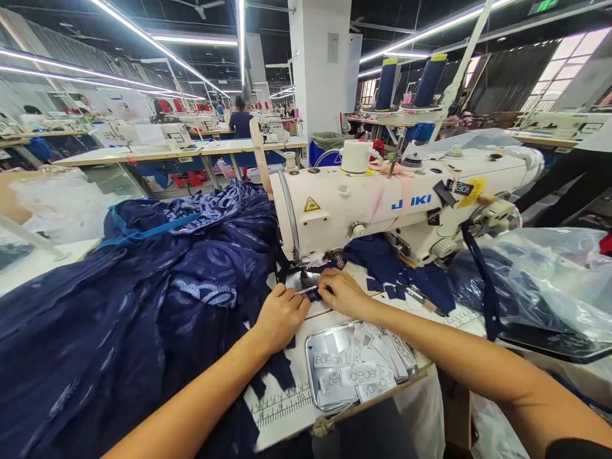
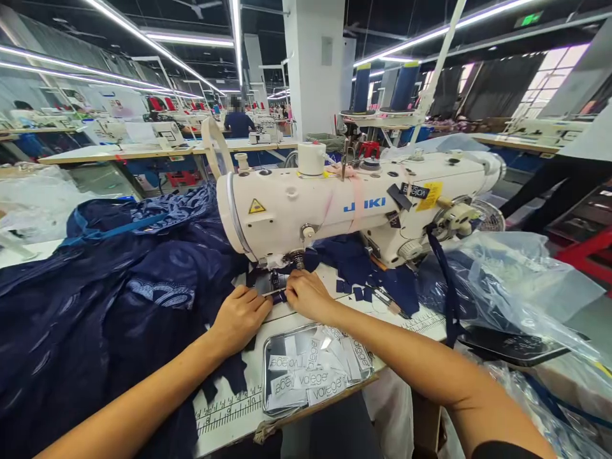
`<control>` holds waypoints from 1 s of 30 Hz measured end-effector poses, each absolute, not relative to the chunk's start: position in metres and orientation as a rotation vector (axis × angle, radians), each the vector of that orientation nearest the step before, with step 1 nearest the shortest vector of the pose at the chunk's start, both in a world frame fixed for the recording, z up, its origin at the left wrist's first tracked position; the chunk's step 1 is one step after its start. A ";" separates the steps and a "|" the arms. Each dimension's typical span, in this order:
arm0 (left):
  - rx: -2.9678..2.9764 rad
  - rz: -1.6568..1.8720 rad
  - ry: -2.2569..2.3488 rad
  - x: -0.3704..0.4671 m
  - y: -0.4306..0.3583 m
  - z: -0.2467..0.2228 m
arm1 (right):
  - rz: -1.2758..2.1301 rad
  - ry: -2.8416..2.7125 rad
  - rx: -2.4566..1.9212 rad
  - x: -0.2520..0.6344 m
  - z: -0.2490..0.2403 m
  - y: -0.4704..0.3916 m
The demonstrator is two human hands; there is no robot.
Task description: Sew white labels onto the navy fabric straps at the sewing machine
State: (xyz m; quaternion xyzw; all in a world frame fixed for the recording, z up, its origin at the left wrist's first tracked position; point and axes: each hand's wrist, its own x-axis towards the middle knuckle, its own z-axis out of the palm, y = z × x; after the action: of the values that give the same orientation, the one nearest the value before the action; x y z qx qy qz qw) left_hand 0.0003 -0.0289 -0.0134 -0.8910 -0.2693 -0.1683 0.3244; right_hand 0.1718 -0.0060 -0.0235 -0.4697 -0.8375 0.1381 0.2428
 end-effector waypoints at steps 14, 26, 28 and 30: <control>-2.406 -0.418 -0.663 0.003 -0.025 -0.016 | 0.508 -2.170 -1.247 0.171 -0.028 -0.003; -2.509 -0.326 -0.690 0.004 -0.021 -0.016 | 0.464 -2.231 -1.166 0.171 -0.030 -0.005; -2.520 -0.316 -0.703 0.004 -0.021 -0.015 | 0.511 -2.203 -1.138 0.173 -0.030 -0.004; -2.526 -0.309 -0.713 0.003 -0.022 -0.015 | 0.570 -2.177 -1.101 0.175 -0.030 -0.005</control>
State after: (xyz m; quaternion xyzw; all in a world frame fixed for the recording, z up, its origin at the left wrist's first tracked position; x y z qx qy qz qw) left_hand 0.0032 -0.0215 -0.0152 -0.9262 -0.2613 -0.1134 0.2470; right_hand 0.1754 -0.0045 -0.0300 -0.4175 -0.8254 0.2160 0.3126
